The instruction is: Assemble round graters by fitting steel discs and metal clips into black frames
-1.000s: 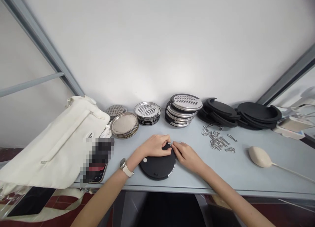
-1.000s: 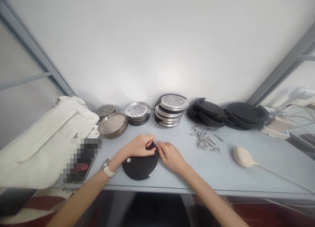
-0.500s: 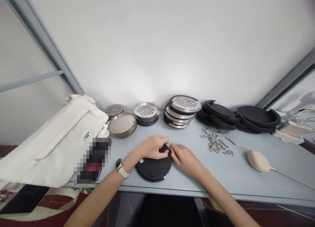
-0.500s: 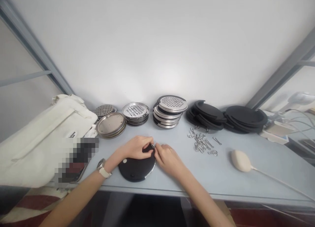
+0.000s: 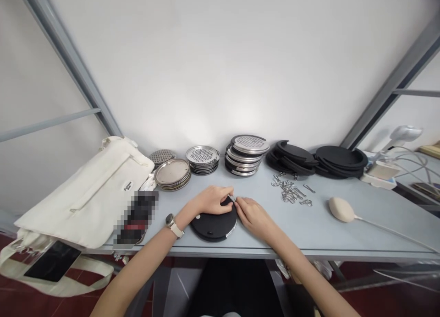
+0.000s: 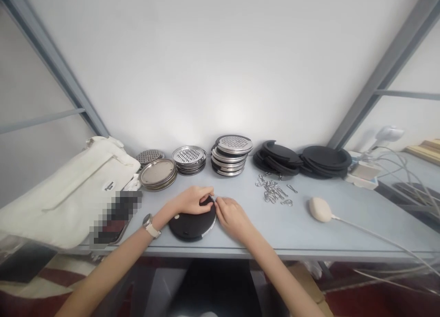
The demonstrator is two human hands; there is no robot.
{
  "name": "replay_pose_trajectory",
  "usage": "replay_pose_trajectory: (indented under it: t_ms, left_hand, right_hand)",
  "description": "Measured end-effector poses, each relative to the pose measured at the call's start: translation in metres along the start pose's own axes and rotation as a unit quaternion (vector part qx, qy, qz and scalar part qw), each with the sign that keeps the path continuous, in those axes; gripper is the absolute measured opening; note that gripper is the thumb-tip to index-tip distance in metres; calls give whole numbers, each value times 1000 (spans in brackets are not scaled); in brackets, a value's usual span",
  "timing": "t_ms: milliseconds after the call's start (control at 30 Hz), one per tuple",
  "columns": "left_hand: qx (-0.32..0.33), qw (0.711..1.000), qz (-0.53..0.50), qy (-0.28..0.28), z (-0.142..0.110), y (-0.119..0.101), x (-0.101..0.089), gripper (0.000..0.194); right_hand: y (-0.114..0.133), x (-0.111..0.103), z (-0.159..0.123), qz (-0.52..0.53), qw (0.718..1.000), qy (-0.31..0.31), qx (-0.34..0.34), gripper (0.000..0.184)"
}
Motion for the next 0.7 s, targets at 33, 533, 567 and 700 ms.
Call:
replay_pose_trajectory:
  t_ms: [33,533,567,700]
  left_hand:
    - [-2,1000,-1,1,0,0,0,15]
    - [47,997,63,-4,0,-3,-4,15]
    - [52,997,62,-10,1,-2,-4,15]
    - [70,993,39,-89,2,-11,-16,14]
  right_hand:
    - [0,0,0,7,1000,-2,0,22]
    - [-5,-4,-1,11,999,7,51,22]
    - [-5,-3,-1,12,999,7,50,22]
    - [-6,-3,-2,9,999,1,47,23]
Point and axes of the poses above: each hand's wrist, its own z-axis towards the middle knuckle, its own x-axis out of the palm, y = z × x, the point moved 6 cm from there along z, towards the middle knuckle, and after that the axes turned 15 degrees about -y, right-handed, at the moved point
